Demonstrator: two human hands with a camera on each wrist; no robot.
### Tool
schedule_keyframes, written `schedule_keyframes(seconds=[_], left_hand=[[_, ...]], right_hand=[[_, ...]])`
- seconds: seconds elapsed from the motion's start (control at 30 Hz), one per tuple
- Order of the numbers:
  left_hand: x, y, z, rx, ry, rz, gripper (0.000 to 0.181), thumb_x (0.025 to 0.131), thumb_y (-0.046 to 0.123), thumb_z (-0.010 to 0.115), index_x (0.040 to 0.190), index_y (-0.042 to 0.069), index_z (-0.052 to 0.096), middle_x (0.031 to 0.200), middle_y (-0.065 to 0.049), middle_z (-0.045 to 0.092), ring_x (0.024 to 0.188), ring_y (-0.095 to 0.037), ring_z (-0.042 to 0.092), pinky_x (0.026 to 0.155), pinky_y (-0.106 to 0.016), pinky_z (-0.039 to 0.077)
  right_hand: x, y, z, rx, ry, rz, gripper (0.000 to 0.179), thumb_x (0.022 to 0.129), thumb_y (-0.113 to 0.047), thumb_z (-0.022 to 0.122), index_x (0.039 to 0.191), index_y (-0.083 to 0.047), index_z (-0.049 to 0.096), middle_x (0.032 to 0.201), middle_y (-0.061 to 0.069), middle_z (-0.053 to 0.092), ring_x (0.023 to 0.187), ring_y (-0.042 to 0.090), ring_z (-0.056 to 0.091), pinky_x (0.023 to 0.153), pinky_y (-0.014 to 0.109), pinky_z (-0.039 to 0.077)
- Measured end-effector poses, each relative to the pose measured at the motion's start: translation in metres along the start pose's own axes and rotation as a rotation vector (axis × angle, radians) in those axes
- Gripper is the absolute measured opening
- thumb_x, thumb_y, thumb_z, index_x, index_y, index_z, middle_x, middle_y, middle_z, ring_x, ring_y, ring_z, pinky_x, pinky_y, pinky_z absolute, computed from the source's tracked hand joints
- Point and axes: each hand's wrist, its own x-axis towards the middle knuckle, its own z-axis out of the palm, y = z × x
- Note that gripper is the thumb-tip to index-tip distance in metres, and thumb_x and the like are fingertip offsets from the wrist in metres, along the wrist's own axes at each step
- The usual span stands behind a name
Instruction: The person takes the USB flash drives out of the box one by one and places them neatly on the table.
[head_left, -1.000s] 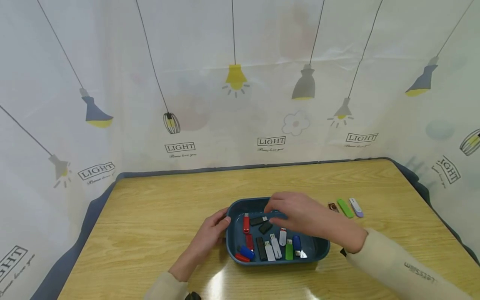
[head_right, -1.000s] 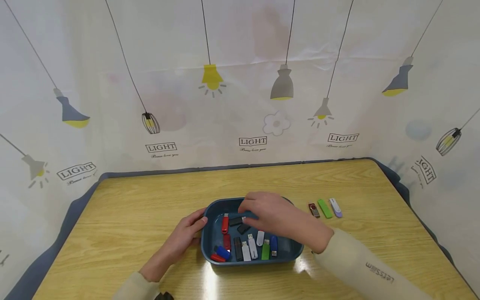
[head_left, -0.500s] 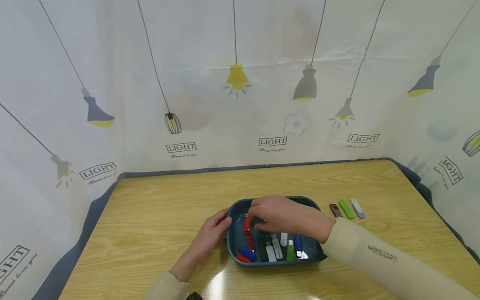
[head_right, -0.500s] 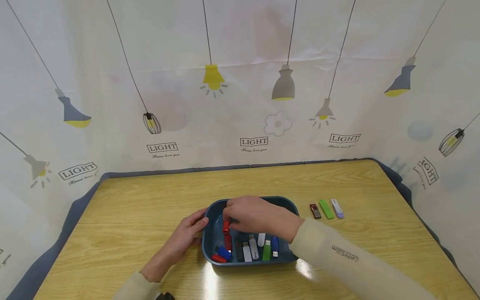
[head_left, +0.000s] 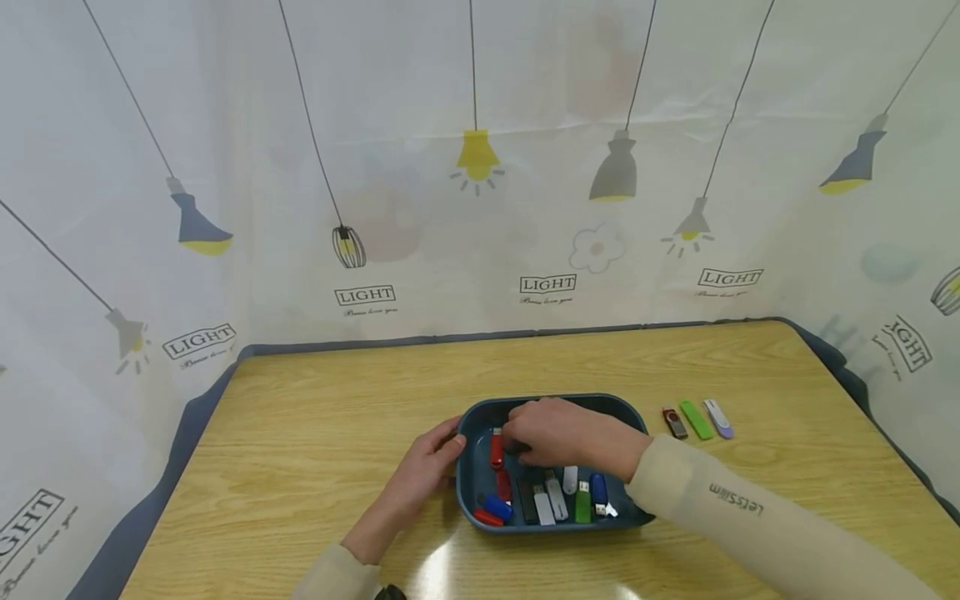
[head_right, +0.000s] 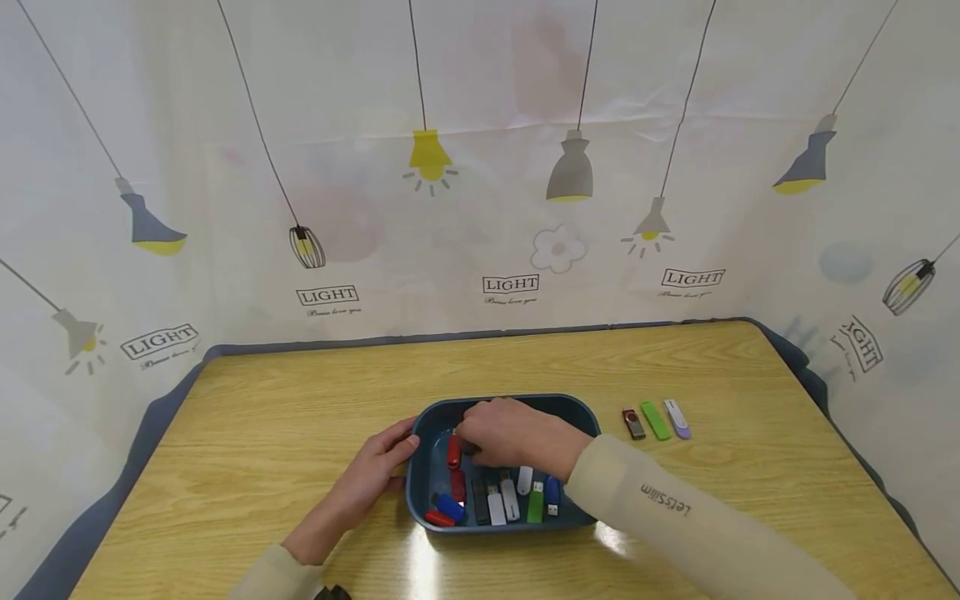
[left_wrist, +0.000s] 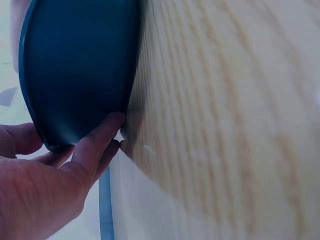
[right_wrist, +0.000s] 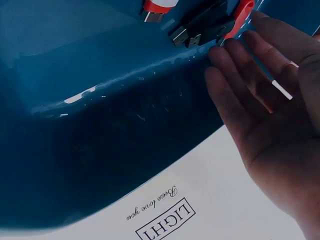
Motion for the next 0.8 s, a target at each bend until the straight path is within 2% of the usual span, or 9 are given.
schedule_keyframes(seconds=[0.17, 0.4, 0.6, 0.8], left_hand=[[-0.0007, 0.0001, 0.0004, 0.013, 0.007, 0.001, 0.051, 0.112, 0.019, 0.043, 0.158, -0.002, 0.036, 0.155, -0.027, 0.044, 0.129, -0.038, 0.057, 0.098, -0.051, 0.055], [0.0001, -0.0014, -0.0006, 0.017, -0.002, 0.008, 0.051, 0.113, 0.019, 0.041, 0.158, -0.003, 0.035, 0.156, -0.028, 0.043, 0.129, -0.039, 0.056, 0.099, -0.051, 0.055], [-0.0007, -0.0005, 0.0005, 0.011, 0.001, 0.011, 0.051, 0.112, 0.019, 0.042, 0.158, -0.003, 0.035, 0.155, -0.028, 0.044, 0.128, -0.038, 0.057, 0.098, -0.051, 0.055], [-0.0016, 0.0006, 0.0016, 0.003, 0.006, 0.012, 0.052, 0.112, 0.020, 0.043, 0.158, -0.004, 0.036, 0.154, -0.028, 0.045, 0.126, -0.038, 0.058, 0.097, -0.052, 0.055]], right_hand=[[-0.0003, 0.0021, 0.0023, -0.034, -0.020, 0.025, 0.009, 0.091, -0.015, 0.081, 0.100, -0.015, 0.079, 0.091, -0.003, 0.069, 0.081, 0.013, 0.063, 0.076, 0.033, 0.057], [-0.0022, 0.0017, 0.0040, -0.014, -0.087, 0.089, 0.007, 0.090, -0.011, 0.082, 0.093, -0.016, 0.077, 0.087, -0.003, 0.067, 0.069, 0.009, 0.054, 0.069, 0.029, 0.056], [-0.0009, -0.0007, 0.0068, -0.039, -0.123, 0.127, 0.011, 0.088, -0.011, 0.083, 0.096, -0.015, 0.077, 0.082, -0.004, 0.065, 0.067, 0.011, 0.053, 0.067, 0.028, 0.054], [0.0022, -0.0017, 0.0094, -0.108, -0.121, 0.124, 0.011, 0.088, -0.013, 0.084, 0.096, -0.014, 0.077, 0.082, -0.001, 0.066, 0.066, 0.011, 0.052, 0.065, 0.027, 0.054]])
